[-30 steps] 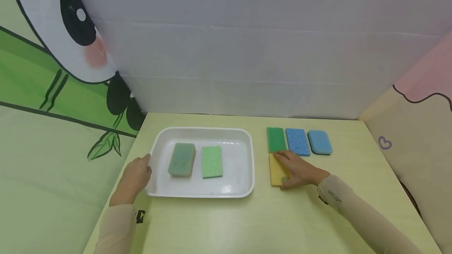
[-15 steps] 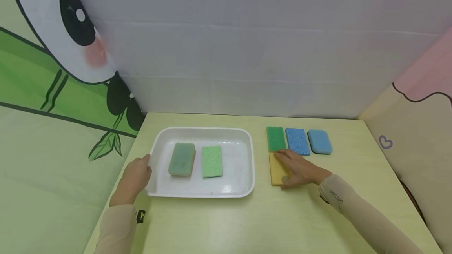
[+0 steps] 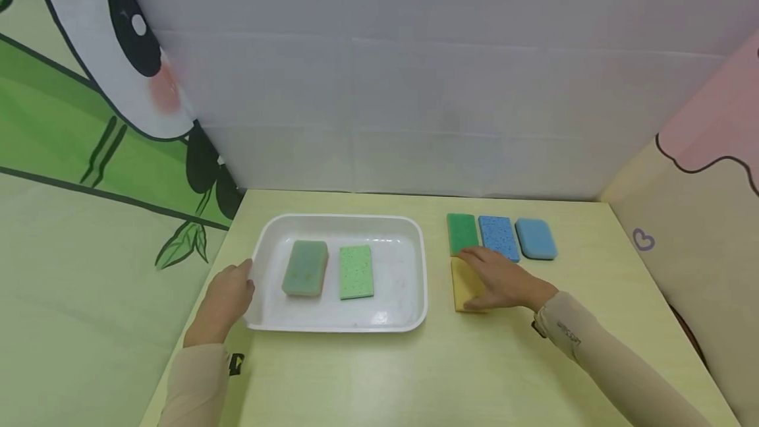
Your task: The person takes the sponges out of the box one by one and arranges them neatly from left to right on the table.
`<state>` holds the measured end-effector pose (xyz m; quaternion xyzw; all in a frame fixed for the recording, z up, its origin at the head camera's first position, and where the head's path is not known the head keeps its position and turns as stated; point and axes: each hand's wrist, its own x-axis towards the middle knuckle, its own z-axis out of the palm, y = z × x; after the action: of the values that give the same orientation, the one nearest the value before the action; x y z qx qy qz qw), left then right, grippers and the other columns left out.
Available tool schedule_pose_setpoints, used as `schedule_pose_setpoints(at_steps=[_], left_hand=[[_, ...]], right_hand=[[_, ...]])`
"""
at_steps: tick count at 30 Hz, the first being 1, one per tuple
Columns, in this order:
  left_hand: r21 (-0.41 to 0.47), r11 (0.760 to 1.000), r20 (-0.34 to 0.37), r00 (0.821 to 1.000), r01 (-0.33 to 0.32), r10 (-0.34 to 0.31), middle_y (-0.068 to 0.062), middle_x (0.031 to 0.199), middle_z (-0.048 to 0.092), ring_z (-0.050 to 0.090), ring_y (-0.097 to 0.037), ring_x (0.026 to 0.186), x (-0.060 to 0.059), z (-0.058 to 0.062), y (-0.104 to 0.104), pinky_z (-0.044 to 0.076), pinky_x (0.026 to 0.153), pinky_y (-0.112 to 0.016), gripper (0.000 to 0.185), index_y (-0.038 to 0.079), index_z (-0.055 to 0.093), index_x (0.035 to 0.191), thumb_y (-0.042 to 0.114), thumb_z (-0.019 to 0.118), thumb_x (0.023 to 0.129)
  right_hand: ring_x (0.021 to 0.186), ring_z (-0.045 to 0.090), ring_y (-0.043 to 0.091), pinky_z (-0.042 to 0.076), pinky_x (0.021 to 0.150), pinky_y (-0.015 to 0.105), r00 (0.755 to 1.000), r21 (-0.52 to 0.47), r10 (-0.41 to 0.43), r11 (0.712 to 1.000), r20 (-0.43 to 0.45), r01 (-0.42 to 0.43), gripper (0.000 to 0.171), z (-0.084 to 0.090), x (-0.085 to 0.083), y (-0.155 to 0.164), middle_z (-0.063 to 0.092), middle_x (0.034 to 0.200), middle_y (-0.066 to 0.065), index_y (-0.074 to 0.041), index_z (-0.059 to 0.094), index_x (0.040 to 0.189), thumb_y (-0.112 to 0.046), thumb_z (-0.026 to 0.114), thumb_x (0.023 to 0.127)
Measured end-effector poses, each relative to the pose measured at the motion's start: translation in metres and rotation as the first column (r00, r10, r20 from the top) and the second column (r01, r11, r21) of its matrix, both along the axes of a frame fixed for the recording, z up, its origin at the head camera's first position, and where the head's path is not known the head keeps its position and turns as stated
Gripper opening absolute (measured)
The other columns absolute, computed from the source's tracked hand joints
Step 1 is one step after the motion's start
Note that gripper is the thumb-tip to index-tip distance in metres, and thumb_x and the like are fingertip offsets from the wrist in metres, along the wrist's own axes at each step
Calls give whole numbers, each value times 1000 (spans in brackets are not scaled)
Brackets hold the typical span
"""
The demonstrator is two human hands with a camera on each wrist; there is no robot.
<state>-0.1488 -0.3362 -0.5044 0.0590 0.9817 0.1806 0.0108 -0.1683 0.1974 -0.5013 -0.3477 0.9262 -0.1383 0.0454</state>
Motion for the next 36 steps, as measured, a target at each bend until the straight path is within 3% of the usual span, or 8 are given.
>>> schedule_pose_setpoints(at_steps=[6, 17, 22, 28, 36], left_hand=[[2, 1000, -12, 1000, 4, -4, -39, 101, 58, 60, -54, 95, 2, 1, 2, 52, 83, -61, 43, -24, 45, 131, -7, 55, 92], [0, 1000, -22, 1000, 9, -9, -38, 100, 58, 60, -53, 95, -1, -4, -1, 52, 82, -61, 43, -23, 46, 131, -6, 56, 92], [10, 1000, -3, 1000, -2, 2, -38, 102, 58, 59, -53, 96, -1, -4, -1, 52, 83, -61, 45, -22, 45, 133, -5, 56, 93], [15, 1000, 17, 1000, -9, 9, -39, 104, 57, 59, -54, 98, -1, 0, 2, 52, 85, -61, 45, -22, 44, 133, -5, 56, 93], [5, 1000, -29, 1000, 3, -3, -38, 100, 58, 60, -53, 95, 1, -2, 0, 52, 83, -60, 43, -22, 47, 130, -7, 57, 92]], right_hand=[[119, 54, 33, 49, 98, 50, 998, 36, 10, 999, -60, -8, 92, 10, -2, -10, 54, 133, 15, 1, 48, 142, -51, 83, 75], [111, 60, 32, 53, 92, 47, 995, 52, -39, 998, -92, 44, 77, 29, -6, -41, 59, 127, 15, 2, 52, 138, -52, 73, 86], [119, 56, 32, 50, 98, 47, 995, 40, -35, 998, -92, 39, 82, 37, -12, -67, 56, 133, 15, 2, 50, 140, -52, 76, 84], [126, 51, 34, 47, 103, 47, 997, 99, -8, 995, -77, 16, 91, 40, -22, -97, 51, 140, 18, 3, 45, 145, -57, 74, 83], [130, 48, 33, 45, 106, 43, 999, 132, 18, 991, -41, -13, 100, 39, -32, -136, 47, 145, 18, 3, 41, 148, -62, 75, 79]])
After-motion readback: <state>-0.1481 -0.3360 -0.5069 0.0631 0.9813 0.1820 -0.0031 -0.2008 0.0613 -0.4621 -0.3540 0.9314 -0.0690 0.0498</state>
